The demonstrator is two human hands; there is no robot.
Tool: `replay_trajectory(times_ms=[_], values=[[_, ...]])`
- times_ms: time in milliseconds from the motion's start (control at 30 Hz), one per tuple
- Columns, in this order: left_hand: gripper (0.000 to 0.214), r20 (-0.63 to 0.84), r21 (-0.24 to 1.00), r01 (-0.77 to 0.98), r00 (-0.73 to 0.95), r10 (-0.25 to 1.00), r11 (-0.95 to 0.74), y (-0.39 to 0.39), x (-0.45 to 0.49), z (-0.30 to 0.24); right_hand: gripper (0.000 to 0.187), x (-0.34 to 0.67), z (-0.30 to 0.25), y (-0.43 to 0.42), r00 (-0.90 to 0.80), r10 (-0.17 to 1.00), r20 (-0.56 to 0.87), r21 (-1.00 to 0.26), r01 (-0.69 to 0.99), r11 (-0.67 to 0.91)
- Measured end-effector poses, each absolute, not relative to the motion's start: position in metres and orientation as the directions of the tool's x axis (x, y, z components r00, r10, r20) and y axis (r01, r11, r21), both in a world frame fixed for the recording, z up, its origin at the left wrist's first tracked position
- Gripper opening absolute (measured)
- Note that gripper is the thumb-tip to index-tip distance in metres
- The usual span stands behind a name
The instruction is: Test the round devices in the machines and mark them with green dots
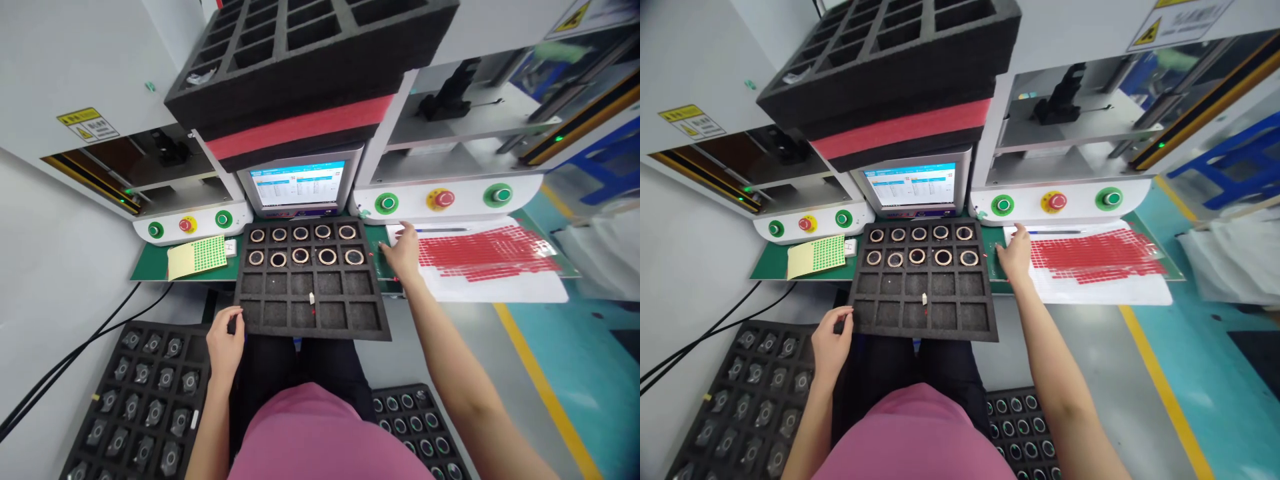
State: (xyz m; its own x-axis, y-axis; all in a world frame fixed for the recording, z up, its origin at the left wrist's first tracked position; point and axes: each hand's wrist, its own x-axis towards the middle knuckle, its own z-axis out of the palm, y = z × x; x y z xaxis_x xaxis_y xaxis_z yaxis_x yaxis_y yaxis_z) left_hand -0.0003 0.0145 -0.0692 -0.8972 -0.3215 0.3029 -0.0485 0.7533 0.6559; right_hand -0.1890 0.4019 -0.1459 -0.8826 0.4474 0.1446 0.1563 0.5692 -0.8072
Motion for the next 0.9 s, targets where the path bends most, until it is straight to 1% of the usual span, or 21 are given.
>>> replay_trajectory(times_ms=[133, 233, 300, 367, 433, 500, 567, 667, 767, 900], values=[[0.021, 0.225, 0.691, -0.186, -0.863, -0.452, 0.699, -0.006, -0.007, -0.070, 0.057, -0.162, -0.128, 0.393, -0.838, 0.508, 0.199, -0.805, 0.157, 0.573], [0.026, 0.067, 0.733, -0.321, -0.843, -0.533, 0.600, -0.020, -0.024, -0.082, 0.058, -0.128, -0.119, 0.380, -0.806, 0.561, 0.188, -0.814, 0.192, 0.549], [0.029, -0.074, 0.758, -0.393, -0.845, -0.530, 0.521, -0.024, -0.040, -0.092, 0.059, -0.105, -0.119, 0.368, -0.811, 0.566, 0.149, -0.817, 0.222, 0.532], [0.035, -0.198, 0.783, -0.437, -0.850, -0.488, 0.442, -0.024, -0.058, -0.102, 0.059, -0.088, -0.123, 0.357, -0.829, 0.552, 0.095, -0.824, 0.246, 0.511], [0.041, -0.289, 0.809, -0.464, -0.849, -0.443, 0.361, -0.020, -0.072, -0.110, 0.061, -0.078, -0.129, 0.349, -0.843, 0.536, 0.043, -0.836, 0.263, 0.481], [0.044, -0.346, 0.829, -0.481, -0.842, -0.414, 0.284, -0.016, -0.081, -0.114, 0.064, -0.075, -0.135, 0.344, -0.846, 0.534, 0.006, -0.850, 0.277, 0.449], [0.047, -0.363, 0.848, -0.478, -0.838, -0.407, 0.228, -0.012, -0.083, -0.116, 0.069, -0.076, -0.138, 0.343, -0.841, 0.541, -0.015, -0.862, 0.285, 0.419], [0.054, -0.322, 0.882, -0.431, -0.845, -0.427, 0.189, -0.009, -0.077, -0.115, 0.076, -0.077, -0.135, 0.344, -0.842, 0.538, -0.031, -0.885, 0.273, 0.376], [0.060, -0.278, 0.907, -0.386, -0.851, -0.446, 0.171, -0.007, -0.064, -0.109, 0.076, -0.071, -0.129, 0.344, -0.836, 0.548, -0.037, -0.906, 0.260, 0.334], [0.062, -0.277, 0.915, -0.378, -0.843, -0.462, 0.141, -0.005, -0.042, -0.098, 0.076, -0.050, -0.121, 0.343, -0.816, 0.577, -0.044, -0.927, 0.249, 0.281]])
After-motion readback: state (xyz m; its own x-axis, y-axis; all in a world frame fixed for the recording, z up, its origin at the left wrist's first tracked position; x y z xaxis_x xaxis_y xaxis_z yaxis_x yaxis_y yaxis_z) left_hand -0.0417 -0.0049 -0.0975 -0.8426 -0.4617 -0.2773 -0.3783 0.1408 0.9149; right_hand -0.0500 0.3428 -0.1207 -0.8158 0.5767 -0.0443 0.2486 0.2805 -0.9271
